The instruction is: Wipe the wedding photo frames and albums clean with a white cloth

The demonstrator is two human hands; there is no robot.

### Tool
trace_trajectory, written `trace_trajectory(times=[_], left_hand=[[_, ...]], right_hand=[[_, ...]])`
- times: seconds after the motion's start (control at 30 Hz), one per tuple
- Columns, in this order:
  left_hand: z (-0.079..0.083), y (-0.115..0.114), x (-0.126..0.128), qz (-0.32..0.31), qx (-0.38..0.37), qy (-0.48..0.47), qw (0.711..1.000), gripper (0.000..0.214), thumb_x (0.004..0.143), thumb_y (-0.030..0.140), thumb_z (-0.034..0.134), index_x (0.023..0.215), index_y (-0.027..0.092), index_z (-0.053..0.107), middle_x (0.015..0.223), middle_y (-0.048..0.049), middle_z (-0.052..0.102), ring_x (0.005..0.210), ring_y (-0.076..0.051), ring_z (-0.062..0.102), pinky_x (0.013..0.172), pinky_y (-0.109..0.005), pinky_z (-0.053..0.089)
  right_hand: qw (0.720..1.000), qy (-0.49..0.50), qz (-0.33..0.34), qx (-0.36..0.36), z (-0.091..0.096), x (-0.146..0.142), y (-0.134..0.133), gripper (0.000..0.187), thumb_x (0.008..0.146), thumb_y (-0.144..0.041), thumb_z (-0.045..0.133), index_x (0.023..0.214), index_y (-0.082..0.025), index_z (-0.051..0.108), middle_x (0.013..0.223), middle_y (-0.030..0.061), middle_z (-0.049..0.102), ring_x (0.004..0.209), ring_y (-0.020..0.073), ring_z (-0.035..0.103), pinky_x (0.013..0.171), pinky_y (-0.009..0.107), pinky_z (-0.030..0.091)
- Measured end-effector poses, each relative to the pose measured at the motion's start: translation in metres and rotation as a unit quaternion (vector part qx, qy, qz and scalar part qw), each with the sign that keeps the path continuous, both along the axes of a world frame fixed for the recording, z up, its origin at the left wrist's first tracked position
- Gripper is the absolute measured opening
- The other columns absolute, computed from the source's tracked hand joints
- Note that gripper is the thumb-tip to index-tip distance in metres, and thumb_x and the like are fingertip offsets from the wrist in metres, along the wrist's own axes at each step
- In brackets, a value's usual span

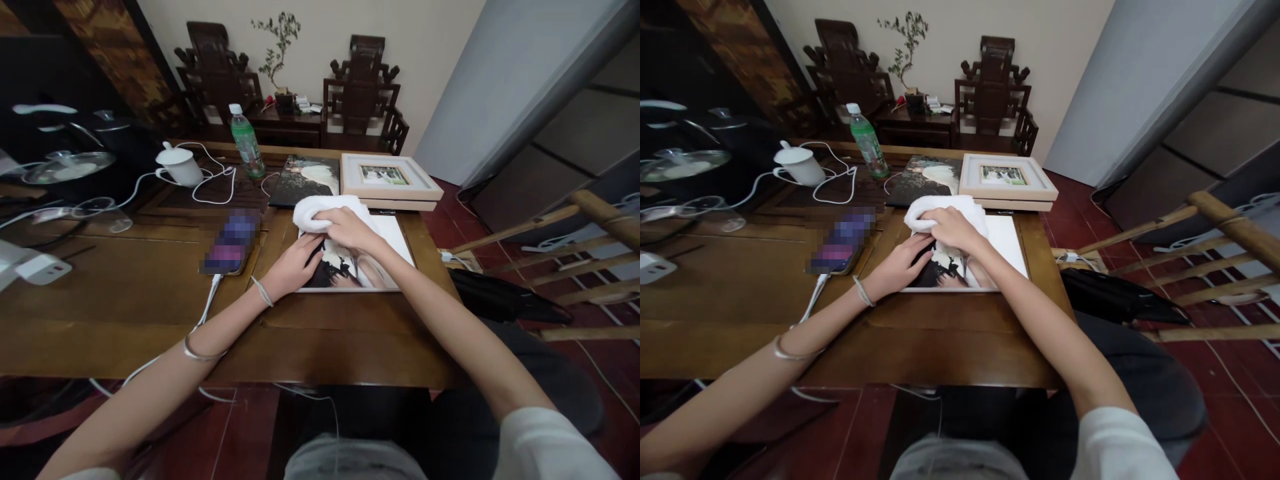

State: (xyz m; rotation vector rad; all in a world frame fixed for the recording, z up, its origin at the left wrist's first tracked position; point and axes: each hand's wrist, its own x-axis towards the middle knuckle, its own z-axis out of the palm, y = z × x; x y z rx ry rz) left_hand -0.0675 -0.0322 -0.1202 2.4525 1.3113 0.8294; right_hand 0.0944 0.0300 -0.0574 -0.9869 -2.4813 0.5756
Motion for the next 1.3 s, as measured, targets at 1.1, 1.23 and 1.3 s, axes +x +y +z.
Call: trace_trajectory(times=[1.1,1.23,1.3], left_hand=[[0.004,0.000,-0.003,-0.012,-0.025,0.000,1.000,0.048,0.096,0.031,0.036,0.140,0.013,0.041,0.149,-0.0114,0.038,0.141,-0.022,0.030,0.116,-0.043,0.026],[0.005,0.001,-0.004,-0.017,-0.023,-0.003,1.000,0.047,0.096,0.031,0.037,0.141,0.016,0.041,0.150,-0.0096,0.038,0.140,-0.023,0.030,0.116,-0.046,0.027],[0.004,0.002,-0.005,-0.017,-0.021,-0.004,1.000,0.047,0.096,0.031,0.038,0.140,0.016,0.041,0.150,-0.0097,0.038,0.140,-0.023,0.031,0.116,-0.047,0.027]], right_hand=[[0.987,-0.154,-0.016,0.052,-0.008,0.131,-0.144,0.048,0.058,0.004,0.038,0.088,-0.019,0.067,0.138,0.0119,0.052,0.131,0.0272,0.043,0.111,0.055,0.029],[0.988,-0.139,-0.028,0.067,-0.006,0.126,-0.096,0.054,0.059,0.003,0.037,0.096,-0.020,0.067,0.120,0.0076,0.067,0.116,0.0266,0.058,0.109,0.054,0.032],[0.987,-0.141,-0.039,0.070,-0.004,0.123,-0.070,0.049,0.060,0.001,0.037,0.092,-0.018,0.068,0.103,0.0071,0.073,0.102,0.0264,0.065,0.103,0.050,0.038]])
